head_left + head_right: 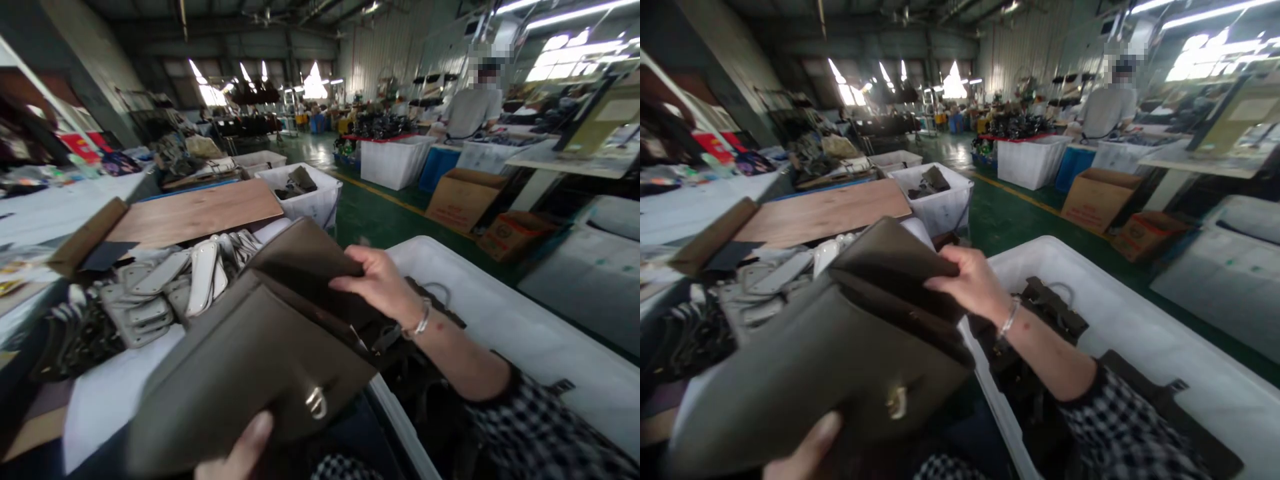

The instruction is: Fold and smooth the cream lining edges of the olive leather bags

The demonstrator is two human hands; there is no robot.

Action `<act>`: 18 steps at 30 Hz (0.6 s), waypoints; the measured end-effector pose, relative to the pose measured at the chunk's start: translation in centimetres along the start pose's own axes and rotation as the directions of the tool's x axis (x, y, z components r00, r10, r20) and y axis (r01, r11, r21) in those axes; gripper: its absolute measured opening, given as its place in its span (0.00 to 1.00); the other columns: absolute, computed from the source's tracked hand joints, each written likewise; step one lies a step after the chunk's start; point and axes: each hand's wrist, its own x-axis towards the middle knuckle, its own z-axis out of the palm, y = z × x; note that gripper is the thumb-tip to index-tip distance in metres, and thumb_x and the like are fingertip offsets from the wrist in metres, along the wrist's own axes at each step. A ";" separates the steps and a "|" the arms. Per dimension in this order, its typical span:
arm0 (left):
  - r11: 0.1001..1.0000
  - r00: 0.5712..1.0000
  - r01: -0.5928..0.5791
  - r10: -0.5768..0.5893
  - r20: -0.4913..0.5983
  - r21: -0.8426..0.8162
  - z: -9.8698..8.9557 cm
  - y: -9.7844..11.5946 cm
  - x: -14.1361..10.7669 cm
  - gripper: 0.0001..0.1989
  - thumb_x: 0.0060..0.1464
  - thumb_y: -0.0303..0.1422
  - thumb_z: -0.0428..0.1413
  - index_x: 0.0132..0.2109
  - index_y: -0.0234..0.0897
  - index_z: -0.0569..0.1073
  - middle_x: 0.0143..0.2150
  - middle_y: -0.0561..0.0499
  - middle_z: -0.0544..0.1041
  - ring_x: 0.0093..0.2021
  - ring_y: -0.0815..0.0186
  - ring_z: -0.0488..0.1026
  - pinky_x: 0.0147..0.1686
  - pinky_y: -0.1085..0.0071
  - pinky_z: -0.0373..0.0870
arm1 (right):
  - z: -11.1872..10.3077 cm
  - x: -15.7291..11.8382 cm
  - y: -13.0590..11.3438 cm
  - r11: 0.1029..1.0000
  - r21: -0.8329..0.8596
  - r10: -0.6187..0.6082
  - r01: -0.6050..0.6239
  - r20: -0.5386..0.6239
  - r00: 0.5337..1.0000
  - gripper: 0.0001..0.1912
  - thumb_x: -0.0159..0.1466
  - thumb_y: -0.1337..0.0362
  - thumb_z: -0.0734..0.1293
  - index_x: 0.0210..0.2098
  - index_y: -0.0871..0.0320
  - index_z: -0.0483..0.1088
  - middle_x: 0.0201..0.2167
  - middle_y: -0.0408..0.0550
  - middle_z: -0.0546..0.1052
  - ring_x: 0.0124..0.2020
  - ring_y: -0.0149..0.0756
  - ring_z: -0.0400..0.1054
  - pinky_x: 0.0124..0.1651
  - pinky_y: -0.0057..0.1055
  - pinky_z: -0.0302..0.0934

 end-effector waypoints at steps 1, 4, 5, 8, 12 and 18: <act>1.000 0.999 -0.028 0.029 0.029 -0.013 1.5 -0.6 0.7 0.32 0.51 0.39 0.66 0.62 0.39 0.68 0.60 0.43 0.72 0.59 0.51 0.68 0.59 0.55 0.66 | -2.3 0.5 -0.9 0.982 -0.169 -0.088 0.082 -0.030 0.996 0.14 0.53 0.58 0.76 0.27 0.59 0.70 0.25 0.38 0.70 0.30 0.31 0.63 0.32 0.26 0.56; 0.994 0.963 -0.072 0.092 0.253 -0.087 6.8 -3.3 2.7 0.46 0.47 0.41 0.69 0.69 0.38 0.58 0.64 0.41 0.69 0.66 0.49 0.61 0.64 0.59 0.59 | -9.0 1.6 -3.0 0.794 -0.582 -0.199 0.176 0.025 0.980 0.16 0.56 0.54 0.74 0.23 0.59 0.69 0.20 0.37 0.66 0.24 0.28 0.59 0.27 0.26 0.51; 0.994 0.928 -0.002 0.044 0.371 -0.113 8.5 -4.5 3.2 0.44 0.52 0.44 0.65 0.70 0.40 0.55 0.67 0.42 0.65 0.67 0.50 0.60 0.63 0.58 0.60 | -11.0 2.0 -3.2 0.729 -0.658 -0.200 0.189 0.060 0.978 0.18 0.57 0.51 0.73 0.24 0.59 0.70 0.20 0.38 0.67 0.24 0.28 0.59 0.27 0.26 0.51; 0.961 0.797 0.262 -0.164 0.581 -0.087 12.3 -8.3 4.4 0.46 0.51 0.49 0.63 0.70 0.45 0.51 0.73 0.44 0.55 0.67 0.49 0.61 0.61 0.57 0.62 | -15.7 2.8 -1.9 0.573 -0.802 -0.087 0.168 0.144 0.986 0.21 0.60 0.45 0.68 0.27 0.59 0.72 0.22 0.41 0.71 0.25 0.31 0.63 0.29 0.28 0.54; 0.902 0.759 0.430 -0.347 0.552 -0.024 13.1 -12.2 5.6 0.57 0.45 0.47 0.67 0.72 0.40 0.43 0.73 0.39 0.51 0.63 0.48 0.65 0.61 0.58 0.60 | -18.8 3.9 3.4 0.460 -0.873 0.072 0.162 0.219 0.973 0.15 0.63 0.53 0.66 0.28 0.58 0.74 0.22 0.41 0.73 0.25 0.31 0.66 0.31 0.28 0.55; 0.934 0.869 0.352 -0.303 0.391 -0.059 8.4 -11.6 6.5 0.49 0.43 0.45 0.68 0.68 0.35 0.58 0.66 0.34 0.64 0.55 0.49 0.74 0.54 0.58 0.65 | -17.3 4.9 15.2 0.356 -0.911 0.108 0.208 0.262 0.959 0.07 0.64 0.64 0.66 0.34 0.56 0.76 0.27 0.44 0.77 0.29 0.35 0.70 0.34 0.31 0.58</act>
